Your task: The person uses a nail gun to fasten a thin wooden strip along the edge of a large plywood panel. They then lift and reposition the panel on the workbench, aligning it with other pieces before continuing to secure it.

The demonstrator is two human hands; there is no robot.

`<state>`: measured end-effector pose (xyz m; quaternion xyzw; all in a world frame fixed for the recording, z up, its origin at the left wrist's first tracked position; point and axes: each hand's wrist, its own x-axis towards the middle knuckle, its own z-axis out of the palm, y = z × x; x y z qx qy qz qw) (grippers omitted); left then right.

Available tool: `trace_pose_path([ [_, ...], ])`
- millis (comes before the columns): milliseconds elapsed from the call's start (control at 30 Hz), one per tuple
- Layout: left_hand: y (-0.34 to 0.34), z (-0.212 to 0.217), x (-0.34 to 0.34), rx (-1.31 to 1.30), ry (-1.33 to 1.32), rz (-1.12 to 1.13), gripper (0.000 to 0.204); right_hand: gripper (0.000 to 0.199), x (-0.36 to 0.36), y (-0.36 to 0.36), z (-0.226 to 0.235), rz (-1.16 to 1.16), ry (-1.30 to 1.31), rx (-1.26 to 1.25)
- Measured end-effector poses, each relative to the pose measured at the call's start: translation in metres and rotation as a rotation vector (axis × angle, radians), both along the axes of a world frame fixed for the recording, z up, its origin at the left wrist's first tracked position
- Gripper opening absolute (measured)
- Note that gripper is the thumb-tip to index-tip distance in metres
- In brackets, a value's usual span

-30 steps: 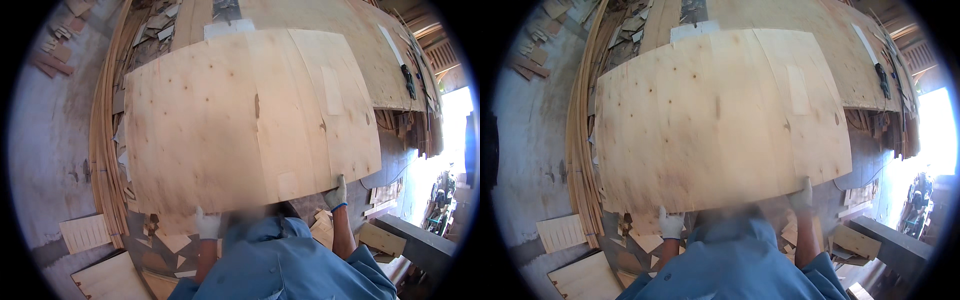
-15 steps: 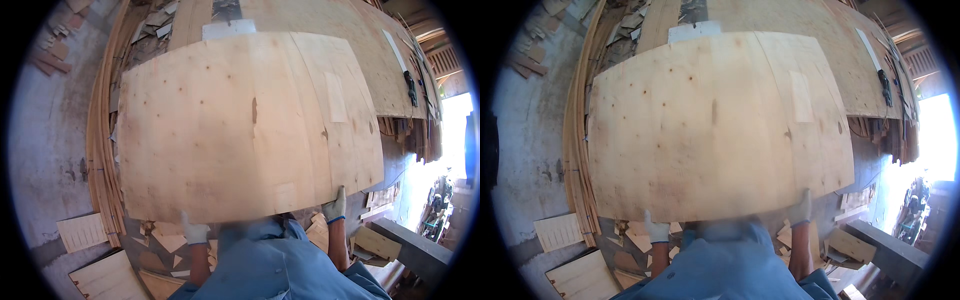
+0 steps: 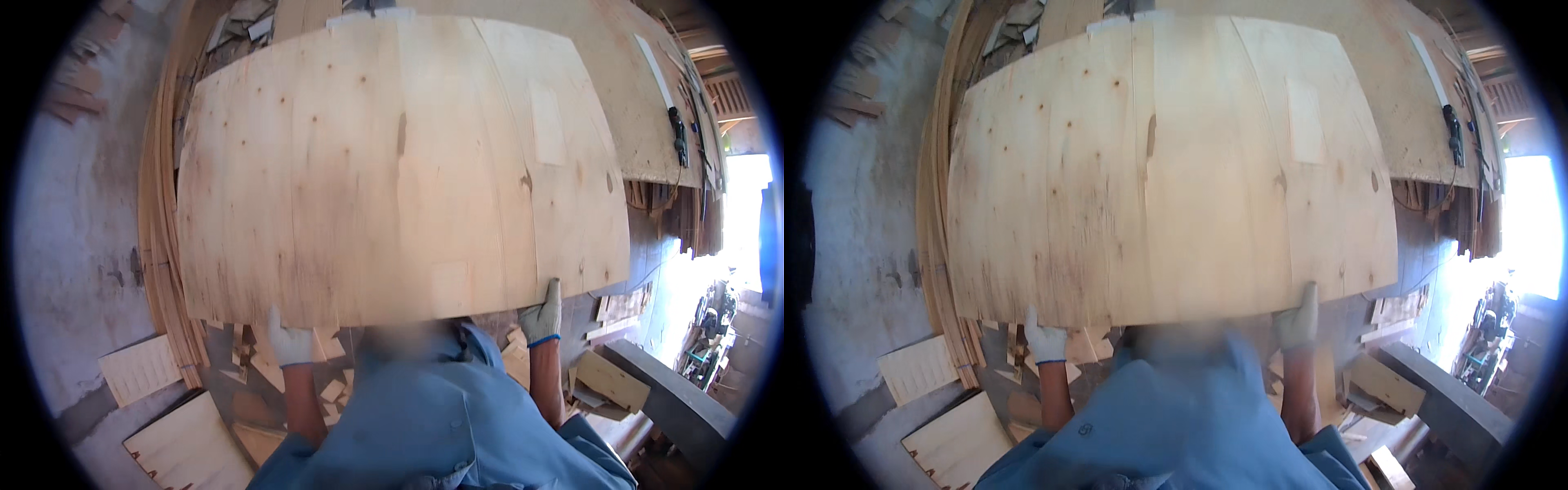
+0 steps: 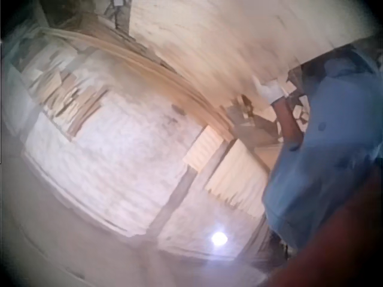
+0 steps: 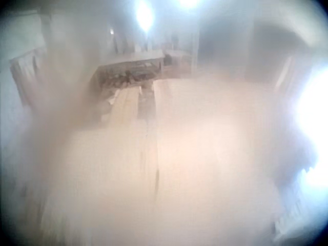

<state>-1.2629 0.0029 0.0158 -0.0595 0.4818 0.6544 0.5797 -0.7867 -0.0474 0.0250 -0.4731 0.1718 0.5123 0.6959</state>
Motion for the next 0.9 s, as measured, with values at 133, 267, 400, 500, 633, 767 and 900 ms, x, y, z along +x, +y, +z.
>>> trace_pose_path([
  [133,0.002,-0.002,0.002,-0.034,0.052,0.01,0.05,0.039,0.007,0.008,-0.006,-0.065,0.059,-0.056],
  [267,0.003,0.008,0.008,-0.102,0.06,0.015,0.049,0.041,0.007,0.006,-0.001,0.0,0.027,-0.037],
  [400,-0.002,-0.002,0.002,0.013,-0.053,-0.027,0.049,0.039,0.038,-0.023,-0.074,0.348,-0.646,-0.092],
  [500,-0.012,0.0,0.009,-0.029,-0.05,0.039,0.05,0.039,0.031,-0.005,-0.039,0.152,-0.249,-0.035],
  [633,-0.012,-0.009,0.009,-0.056,-0.095,0.034,0.053,0.038,0.028,-0.007,-0.029,0.017,0.019,-0.026],
  [767,-0.007,-0.007,0.009,-0.064,-0.101,0.033,0.054,0.039,0.024,0.0,-0.026,-0.005,0.051,-0.024],
  [900,-0.002,-0.012,-0.001,-0.067,-0.12,0.036,0.052,0.041,0.028,-0.008,-0.045,0.016,0.025,-0.043],
])
